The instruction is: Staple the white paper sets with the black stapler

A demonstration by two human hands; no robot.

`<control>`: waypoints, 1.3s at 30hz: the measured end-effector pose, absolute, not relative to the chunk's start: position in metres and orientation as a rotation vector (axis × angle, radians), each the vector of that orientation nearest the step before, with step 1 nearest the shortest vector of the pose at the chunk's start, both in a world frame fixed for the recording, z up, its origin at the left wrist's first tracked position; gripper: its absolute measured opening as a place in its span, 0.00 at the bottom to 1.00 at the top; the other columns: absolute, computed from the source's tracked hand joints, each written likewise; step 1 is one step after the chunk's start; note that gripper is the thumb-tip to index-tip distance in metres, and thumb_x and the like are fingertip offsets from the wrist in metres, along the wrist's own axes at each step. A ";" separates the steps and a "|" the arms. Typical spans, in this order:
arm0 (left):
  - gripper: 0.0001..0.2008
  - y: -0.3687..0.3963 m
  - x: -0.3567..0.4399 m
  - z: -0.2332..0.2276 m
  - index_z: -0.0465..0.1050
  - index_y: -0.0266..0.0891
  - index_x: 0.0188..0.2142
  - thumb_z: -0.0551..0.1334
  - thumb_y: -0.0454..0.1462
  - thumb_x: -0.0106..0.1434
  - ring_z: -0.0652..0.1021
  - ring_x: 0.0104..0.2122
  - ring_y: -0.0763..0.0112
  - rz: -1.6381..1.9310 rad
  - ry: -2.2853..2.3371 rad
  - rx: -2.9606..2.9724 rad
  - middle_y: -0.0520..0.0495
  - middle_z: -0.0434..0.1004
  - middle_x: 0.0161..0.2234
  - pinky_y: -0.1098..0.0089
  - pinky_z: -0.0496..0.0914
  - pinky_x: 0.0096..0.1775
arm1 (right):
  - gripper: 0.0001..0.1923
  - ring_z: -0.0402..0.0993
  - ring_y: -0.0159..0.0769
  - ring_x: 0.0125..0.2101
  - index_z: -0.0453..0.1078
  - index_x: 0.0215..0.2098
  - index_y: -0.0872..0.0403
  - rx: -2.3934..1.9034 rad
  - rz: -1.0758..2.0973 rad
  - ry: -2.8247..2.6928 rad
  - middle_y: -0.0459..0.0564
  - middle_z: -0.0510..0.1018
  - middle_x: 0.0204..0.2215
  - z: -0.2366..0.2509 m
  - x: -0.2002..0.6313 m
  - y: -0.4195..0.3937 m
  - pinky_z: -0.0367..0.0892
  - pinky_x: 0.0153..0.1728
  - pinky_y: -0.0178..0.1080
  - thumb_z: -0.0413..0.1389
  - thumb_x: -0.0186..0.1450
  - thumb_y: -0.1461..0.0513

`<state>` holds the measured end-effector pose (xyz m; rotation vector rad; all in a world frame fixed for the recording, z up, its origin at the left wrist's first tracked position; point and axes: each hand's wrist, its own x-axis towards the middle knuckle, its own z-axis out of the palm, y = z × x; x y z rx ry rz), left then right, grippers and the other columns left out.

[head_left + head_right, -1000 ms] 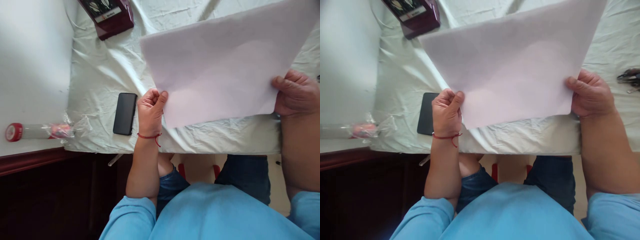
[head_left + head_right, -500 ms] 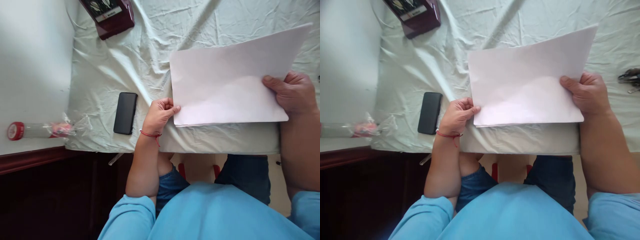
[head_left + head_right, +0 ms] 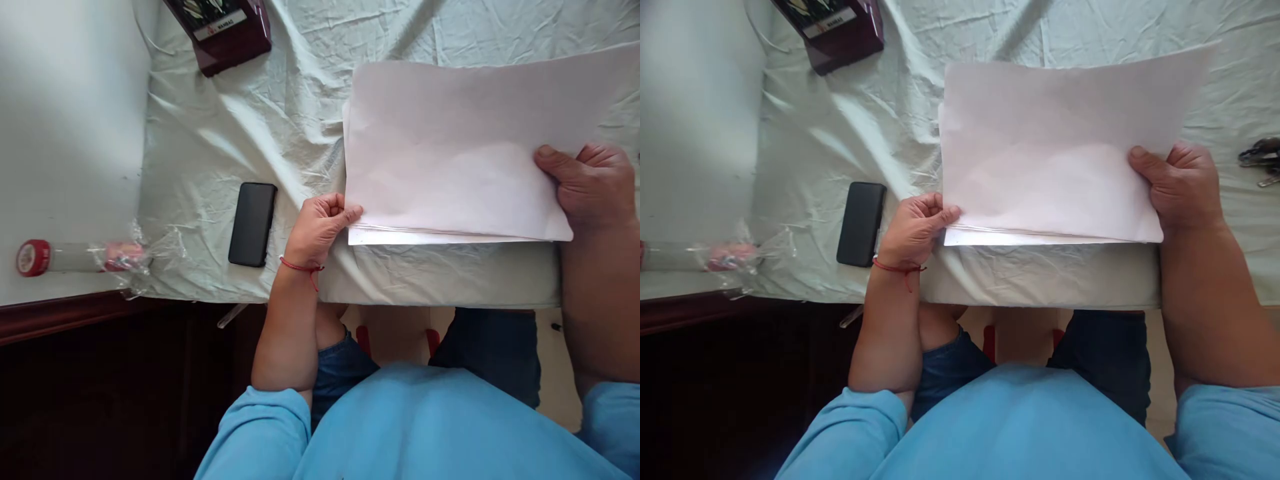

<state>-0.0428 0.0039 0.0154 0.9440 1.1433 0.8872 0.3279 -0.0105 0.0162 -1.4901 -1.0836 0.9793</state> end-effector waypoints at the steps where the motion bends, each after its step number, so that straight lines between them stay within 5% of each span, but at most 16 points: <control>1: 0.29 0.004 -0.043 0.015 0.73 0.37 0.23 0.87 0.51 0.43 0.68 0.24 0.80 0.903 1.161 0.949 0.54 0.71 0.23 0.75 0.60 0.26 | 0.15 0.76 0.31 0.51 0.76 0.50 0.47 -1.479 0.982 -1.080 0.41 0.75 0.53 0.017 0.326 -0.011 0.65 0.63 0.44 0.63 0.66 0.56; 6: 0.33 0.005 -0.041 0.017 0.69 0.39 0.19 0.80 0.61 0.52 0.59 0.19 0.81 0.929 1.180 1.009 0.57 0.61 0.18 0.72 0.51 0.22 | 0.13 0.77 0.33 0.50 0.77 0.48 0.47 -1.478 1.000 -1.031 0.41 0.75 0.53 0.018 0.323 -0.011 0.67 0.62 0.45 0.63 0.65 0.57; 13: 0.26 0.003 -0.041 0.021 0.86 0.37 0.37 0.86 0.48 0.44 0.78 0.34 0.70 0.781 1.091 1.005 0.48 0.84 0.33 0.69 0.73 0.38 | 0.12 0.75 0.35 0.53 0.77 0.48 0.45 -1.475 0.953 -1.039 0.41 0.75 0.53 0.015 0.328 -0.009 0.66 0.62 0.47 0.63 0.66 0.57; 20: 0.32 0.004 -0.043 0.018 0.69 0.38 0.19 0.81 0.59 0.52 0.61 0.22 0.79 0.838 1.180 1.058 0.55 0.62 0.19 0.72 0.54 0.25 | 0.15 0.75 0.38 0.54 0.77 0.49 0.46 -1.435 0.985 -1.051 0.44 0.73 0.56 0.014 0.324 -0.011 0.69 0.59 0.48 0.64 0.64 0.54; 26: 0.25 0.005 -0.042 0.023 0.78 0.38 0.28 0.85 0.50 0.44 0.66 0.25 0.78 0.878 1.150 1.019 0.52 0.74 0.26 0.73 0.60 0.26 | 0.14 0.74 0.39 0.55 0.77 0.48 0.47 -1.471 0.956 -1.040 0.44 0.74 0.55 0.015 0.327 -0.011 0.69 0.60 0.47 0.63 0.65 0.55; 33: 0.29 0.008 -0.048 0.016 0.68 0.40 0.20 0.84 0.52 0.47 0.60 0.21 0.79 0.934 1.207 0.997 0.56 0.62 0.19 0.72 0.53 0.23 | 0.22 0.74 0.39 0.54 0.75 0.52 0.49 -1.350 1.037 -1.126 0.44 0.72 0.57 0.013 0.322 -0.008 0.68 0.61 0.49 0.66 0.62 0.52; 39: 0.22 0.014 -0.048 0.013 0.75 0.41 0.29 0.80 0.52 0.57 0.66 0.23 0.76 1.032 1.162 0.860 0.53 0.67 0.25 0.72 0.56 0.22 | 0.19 0.76 0.37 0.51 0.76 0.50 0.48 -1.367 1.063 -1.087 0.45 0.74 0.54 0.017 0.322 -0.009 0.68 0.61 0.47 0.67 0.61 0.55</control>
